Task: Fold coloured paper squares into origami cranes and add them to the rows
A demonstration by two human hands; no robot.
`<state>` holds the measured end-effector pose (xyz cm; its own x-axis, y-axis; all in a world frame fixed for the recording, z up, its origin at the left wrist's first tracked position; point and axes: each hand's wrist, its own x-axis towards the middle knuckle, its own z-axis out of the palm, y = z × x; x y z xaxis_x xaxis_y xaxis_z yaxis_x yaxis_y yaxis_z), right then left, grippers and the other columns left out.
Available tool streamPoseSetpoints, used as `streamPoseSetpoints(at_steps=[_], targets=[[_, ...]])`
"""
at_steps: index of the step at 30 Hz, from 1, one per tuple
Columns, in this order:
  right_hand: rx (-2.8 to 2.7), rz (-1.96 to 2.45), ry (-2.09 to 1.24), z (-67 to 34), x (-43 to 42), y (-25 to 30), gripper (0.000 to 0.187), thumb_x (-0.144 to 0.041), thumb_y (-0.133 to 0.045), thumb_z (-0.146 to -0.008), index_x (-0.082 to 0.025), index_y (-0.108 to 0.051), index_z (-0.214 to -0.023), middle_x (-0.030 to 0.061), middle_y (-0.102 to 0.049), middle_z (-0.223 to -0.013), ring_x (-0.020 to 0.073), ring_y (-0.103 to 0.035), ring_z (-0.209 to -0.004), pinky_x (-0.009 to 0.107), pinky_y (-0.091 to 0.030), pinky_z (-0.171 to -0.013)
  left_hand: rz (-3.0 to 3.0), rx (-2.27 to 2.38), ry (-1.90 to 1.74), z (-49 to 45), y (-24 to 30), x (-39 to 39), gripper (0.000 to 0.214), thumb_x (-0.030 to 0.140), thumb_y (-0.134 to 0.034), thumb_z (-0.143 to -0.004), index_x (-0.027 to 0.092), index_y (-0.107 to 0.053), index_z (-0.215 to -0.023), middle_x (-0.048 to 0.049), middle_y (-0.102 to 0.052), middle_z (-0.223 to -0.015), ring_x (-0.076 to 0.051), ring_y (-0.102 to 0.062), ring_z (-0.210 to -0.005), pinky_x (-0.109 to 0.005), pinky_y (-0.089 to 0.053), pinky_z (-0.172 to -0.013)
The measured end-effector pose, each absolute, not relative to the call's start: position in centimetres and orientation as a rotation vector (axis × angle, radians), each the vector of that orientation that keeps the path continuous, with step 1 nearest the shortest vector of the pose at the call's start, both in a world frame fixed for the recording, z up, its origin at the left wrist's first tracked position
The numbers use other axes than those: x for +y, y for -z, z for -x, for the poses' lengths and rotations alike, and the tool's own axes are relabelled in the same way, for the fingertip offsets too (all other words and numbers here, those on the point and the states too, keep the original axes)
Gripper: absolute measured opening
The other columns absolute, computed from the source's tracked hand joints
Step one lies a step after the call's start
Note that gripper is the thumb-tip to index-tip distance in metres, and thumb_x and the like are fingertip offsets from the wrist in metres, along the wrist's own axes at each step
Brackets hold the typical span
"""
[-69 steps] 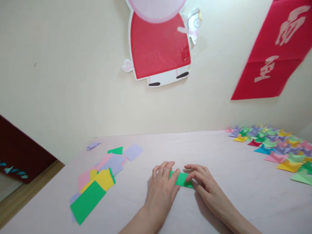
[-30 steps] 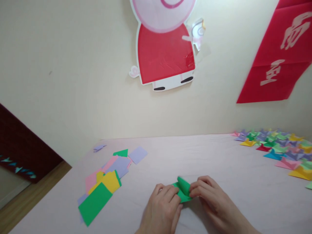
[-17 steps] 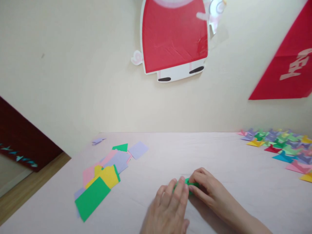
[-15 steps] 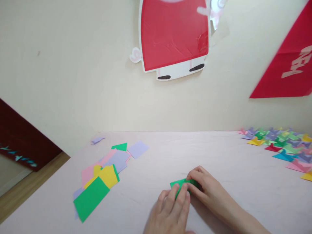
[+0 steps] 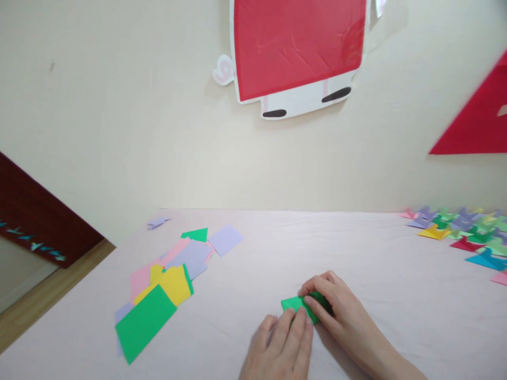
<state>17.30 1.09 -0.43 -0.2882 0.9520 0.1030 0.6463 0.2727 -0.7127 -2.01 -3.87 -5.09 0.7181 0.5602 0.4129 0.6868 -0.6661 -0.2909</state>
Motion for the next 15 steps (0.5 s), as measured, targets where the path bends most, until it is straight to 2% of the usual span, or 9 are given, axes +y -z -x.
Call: streamPoseSetpoints(at_steps=[15], targets=[[-2.048,1.459,-0.671,-17.12,1.07,0.82,0.014,-0.020,-0.052,-0.089,-0.021,-0.064,-0.082,0.0046,-0.066,-0.081,0.0234,-0.055,-0.082,0.038,-0.043,-0.076,2.582,-1.032,0.344,2.12,4.64,-4.02,0.043,0.028,-0.039,-0.100,0.018,-0.045,-0.142,-0.0062,-0.053,-0.140,-0.022,-0.045,-0.127,-0.031,-0.037,-0.098]])
